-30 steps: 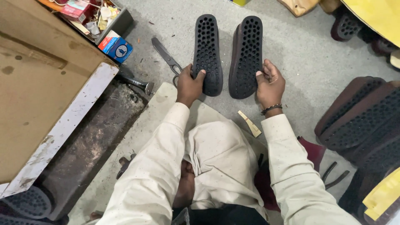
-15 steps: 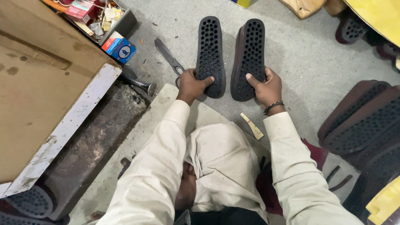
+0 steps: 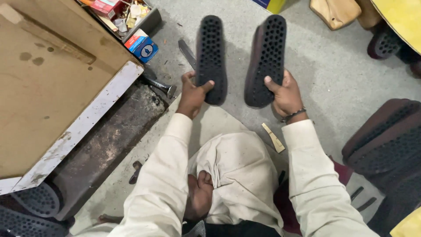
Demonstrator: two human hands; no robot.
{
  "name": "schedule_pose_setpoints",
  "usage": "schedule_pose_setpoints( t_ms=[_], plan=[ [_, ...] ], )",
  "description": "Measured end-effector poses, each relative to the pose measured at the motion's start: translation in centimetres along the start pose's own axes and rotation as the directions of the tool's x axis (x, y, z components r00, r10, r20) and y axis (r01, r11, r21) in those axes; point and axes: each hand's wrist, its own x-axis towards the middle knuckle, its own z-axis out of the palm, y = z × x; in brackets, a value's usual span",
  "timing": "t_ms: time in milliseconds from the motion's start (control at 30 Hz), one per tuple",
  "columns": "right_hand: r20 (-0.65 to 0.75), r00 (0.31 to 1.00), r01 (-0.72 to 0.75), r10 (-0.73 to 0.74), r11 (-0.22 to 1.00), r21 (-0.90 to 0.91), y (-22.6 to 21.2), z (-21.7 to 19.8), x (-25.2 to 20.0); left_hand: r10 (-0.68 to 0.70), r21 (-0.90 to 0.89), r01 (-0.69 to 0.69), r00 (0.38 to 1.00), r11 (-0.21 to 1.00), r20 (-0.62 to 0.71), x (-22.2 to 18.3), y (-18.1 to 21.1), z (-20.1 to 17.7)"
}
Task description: Sorting shoe components and assembling a sandal by attaching the upper to the sole using a hammer
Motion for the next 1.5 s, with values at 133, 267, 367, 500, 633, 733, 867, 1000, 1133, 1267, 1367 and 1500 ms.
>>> schedule_pose_setpoints(
  t_ms=[133, 267, 367, 500, 633, 733, 867, 1000, 1133, 1267, 1367, 1500],
  plan=[
    [0.039, 0.999, 0.026, -0.028, 0.998, 0.058, 2.0, 6.0, 1.6, 0.011, 0.102, 0.002, 0.992, 0.995, -0.125, 0.5, 0.5, -3.2],
    [0.077, 0.997, -0.016, 0.026, 0.991, -0.131, 2.4, 8.6, 2.2, -0.03, 0.091, 0.038, 0.996, 0.995, -0.08, 1.4, -0.5, -4.8],
    [0.062, 0.997, -0.032, 0.042, 0.988, -0.149, 2.6, 8.4, 2.2, -0.003, 0.075, 0.008, 0.998, 0.997, -0.061, 1.9, -1.0, -5.1],
    [0.008, 1.0, 0.004, -0.003, 0.981, -0.192, 2.8, 8.1, 1.6, 0.01, 0.147, -0.006, 1.0, 0.989, -0.026, 2.6, -1.5, -5.3],
    [-0.017, 1.0, -0.015, 0.012, 0.989, -0.147, 2.5, 7.9, 1.1, 0.019, 0.107, -0.021, 1.0, 0.994, 0.02, 2.7, -1.4, -5.5],
    [-0.036, 0.999, -0.029, 0.023, 0.983, -0.18, 2.9, 7.8, 0.7, 0.011, 0.049, -0.012, 1.0, 0.999, 0.029, 1.2, -0.7, -4.9],
    [-0.027, 0.999, -0.041, 0.034, 0.931, -0.363, 2.2, 8.8, 0.3, -0.006, 0.161, 0.008, 1.0, 0.987, -0.013, 2.0, -1.0, -4.9],
    [-0.058, 0.996, -0.093, 0.074, 0.856, -0.508, 3.0, 7.8, 0.1, 0.018, 0.309, 0.023, 0.992, 0.951, -0.127, 2.1, -1.4, -3.9],
    [-0.065, 0.997, -0.07, 0.037, 0.781, -0.62, 2.1, 7.6, -0.2, 0.081, 0.315, -0.034, 0.987, 0.949, -0.137, 1.2, -1.3, -3.3],
    [-0.002, 1.0, -0.008, 0.009, 0.793, -0.609, 2.5, 7.0, -0.5, 0.105, 0.296, -0.061, 0.985, 0.953, -0.134, 0.1, -0.8, -2.7],
    [0.036, 0.999, 0.04, -0.023, 0.783, -0.621, 1.6, 8.3, -1.7, 0.177, 0.335, -0.124, 0.975, 0.934, -0.134, -0.1, -1.4, -2.2],
    [0.093, 0.995, 0.032, 0.026, 0.819, -0.573, 1.4, 9.9, -2.5, 0.295, 0.41, -0.219, 0.946, 0.886, -0.132, -1.2, -2.6, -1.5]
  ],
)
